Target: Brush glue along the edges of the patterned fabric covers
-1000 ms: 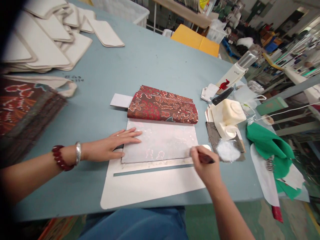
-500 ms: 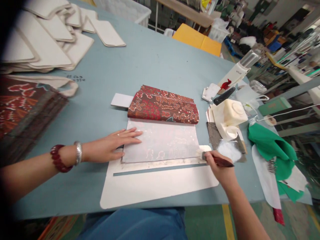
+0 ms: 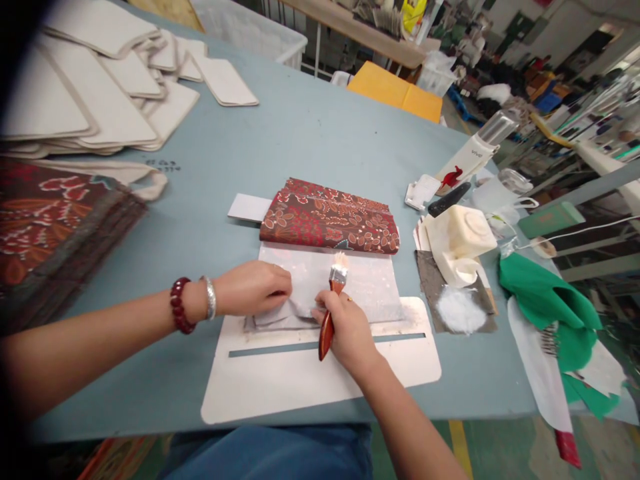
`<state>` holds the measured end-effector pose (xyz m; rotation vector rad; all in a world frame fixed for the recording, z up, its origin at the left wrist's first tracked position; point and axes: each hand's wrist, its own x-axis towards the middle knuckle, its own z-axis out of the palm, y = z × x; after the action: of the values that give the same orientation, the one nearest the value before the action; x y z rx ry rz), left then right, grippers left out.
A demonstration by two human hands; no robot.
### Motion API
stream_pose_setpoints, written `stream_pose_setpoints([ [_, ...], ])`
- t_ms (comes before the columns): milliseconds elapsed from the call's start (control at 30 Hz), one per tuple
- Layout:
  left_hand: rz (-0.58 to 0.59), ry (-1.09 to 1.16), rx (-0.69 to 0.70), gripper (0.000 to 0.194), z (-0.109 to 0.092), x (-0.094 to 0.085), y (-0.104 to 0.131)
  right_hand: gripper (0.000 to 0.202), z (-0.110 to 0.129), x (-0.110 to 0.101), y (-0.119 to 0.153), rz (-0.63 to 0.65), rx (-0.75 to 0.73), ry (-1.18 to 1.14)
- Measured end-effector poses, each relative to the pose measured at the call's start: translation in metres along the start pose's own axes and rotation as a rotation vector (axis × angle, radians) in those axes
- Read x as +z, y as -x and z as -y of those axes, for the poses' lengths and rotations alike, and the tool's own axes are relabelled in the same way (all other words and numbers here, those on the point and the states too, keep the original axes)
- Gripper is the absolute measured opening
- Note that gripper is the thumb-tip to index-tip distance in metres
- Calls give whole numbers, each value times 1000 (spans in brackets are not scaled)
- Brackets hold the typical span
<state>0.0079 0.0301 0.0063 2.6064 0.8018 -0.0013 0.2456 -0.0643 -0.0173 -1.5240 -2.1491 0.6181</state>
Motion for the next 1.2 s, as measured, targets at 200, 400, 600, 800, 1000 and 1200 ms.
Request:
stream_pose_setpoints([
  [200, -40, 150, -126, 13, -6, 8, -4, 22, 5, 18, -1, -28, -84, 324],
  [400, -164, -223, -194, 17, -41, 24, 25, 37, -22, 10, 10, -100, -107, 458],
  [600, -227, 1, -404, 20, 11, -2, 33, 33, -122, -59, 55, -271, 207, 542],
  [800, -551, -30, -599, 39, 76, -53, -40, 37, -104, -89, 74, -498, 355, 315],
  [1000, -606, 4, -633, 27, 85, -49, -31, 48, -70, -126, 80, -634, 358, 49],
  [1200, -105, 272, -53, 43, 36, 14, 43, 41, -7, -63, 22, -359, 377, -340],
])
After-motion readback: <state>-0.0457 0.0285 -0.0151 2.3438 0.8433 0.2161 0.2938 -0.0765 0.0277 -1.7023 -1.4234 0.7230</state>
